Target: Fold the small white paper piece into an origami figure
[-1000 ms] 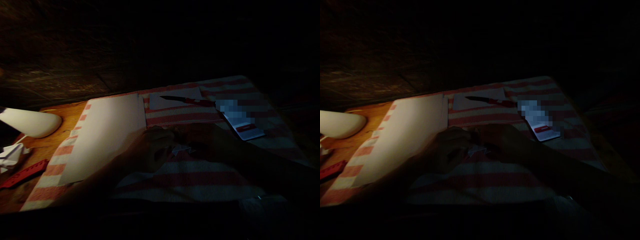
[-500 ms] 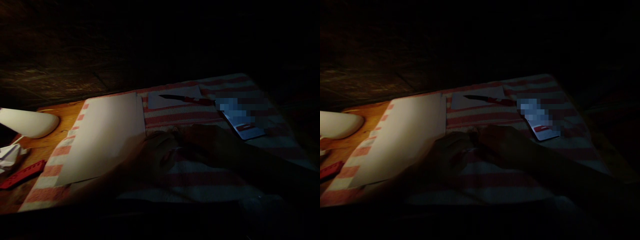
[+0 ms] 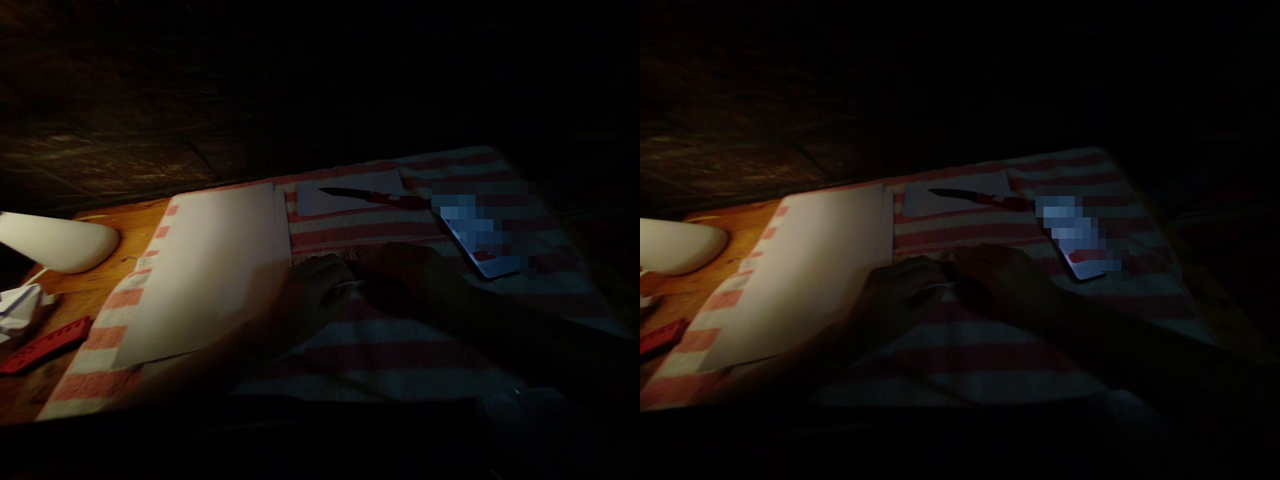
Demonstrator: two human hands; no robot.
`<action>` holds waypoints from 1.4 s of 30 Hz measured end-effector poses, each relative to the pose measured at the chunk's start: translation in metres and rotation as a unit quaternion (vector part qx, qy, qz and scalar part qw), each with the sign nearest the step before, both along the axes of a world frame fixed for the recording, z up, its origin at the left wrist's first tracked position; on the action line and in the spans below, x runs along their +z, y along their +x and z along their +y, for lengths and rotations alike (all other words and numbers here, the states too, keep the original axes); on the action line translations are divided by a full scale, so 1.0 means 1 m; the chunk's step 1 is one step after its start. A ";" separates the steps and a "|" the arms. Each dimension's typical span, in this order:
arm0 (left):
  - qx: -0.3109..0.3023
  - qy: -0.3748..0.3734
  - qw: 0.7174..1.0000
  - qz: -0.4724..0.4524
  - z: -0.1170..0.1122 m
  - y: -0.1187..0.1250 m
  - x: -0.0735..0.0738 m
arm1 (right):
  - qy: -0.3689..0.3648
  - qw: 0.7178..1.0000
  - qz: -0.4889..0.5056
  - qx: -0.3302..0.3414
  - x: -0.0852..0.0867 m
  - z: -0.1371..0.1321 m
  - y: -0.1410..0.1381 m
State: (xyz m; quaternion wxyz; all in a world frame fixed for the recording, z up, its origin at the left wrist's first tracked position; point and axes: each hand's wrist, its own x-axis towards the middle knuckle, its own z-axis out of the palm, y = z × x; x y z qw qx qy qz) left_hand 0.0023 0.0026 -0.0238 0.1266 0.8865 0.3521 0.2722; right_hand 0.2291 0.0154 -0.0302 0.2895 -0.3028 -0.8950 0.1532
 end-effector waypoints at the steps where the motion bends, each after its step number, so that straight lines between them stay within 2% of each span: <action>1: 0.005 -0.002 1.000 0.000 0.001 0.001 0.000 | -0.007 1.000 0.004 -0.003 0.000 0.000 0.000; 8: 0.019 -0.007 1.000 -0.006 0.005 0.001 0.000 | -0.046 0.998 0.010 -0.033 0.001 0.000 0.000; 14: 0.014 0.023 0.998 0.052 0.007 -0.001 -0.001 | 0.029 0.999 -0.013 -0.043 -0.002 -0.001 -0.002; 16: 0.010 0.021 0.998 0.061 0.009 -0.002 0.000 | 0.034 0.998 -0.012 -0.043 -0.002 -0.001 -0.002; 20: -0.001 0.005 0.999 0.042 0.012 -0.003 0.003 | 0.007 0.999 0.003 -0.042 0.000 0.001 -0.002; 25: 0.013 -0.038 0.999 0.016 0.014 -0.001 0.006 | -0.087 0.995 0.026 -0.038 0.008 0.004 -0.002; 28: 0.012 -0.058 0.998 -0.010 0.016 -0.001 0.005 | -0.118 0.991 0.048 -0.032 0.008 0.005 -0.002; 35: -0.013 -0.073 0.997 -0.029 0.016 0.001 0.005 | -0.087 0.996 0.013 -0.011 0.006 0.005 -0.003; 42: 0.048 -0.130 0.990 -0.026 0.016 0.003 0.010 | -0.115 0.992 0.036 -0.025 0.014 0.007 -0.002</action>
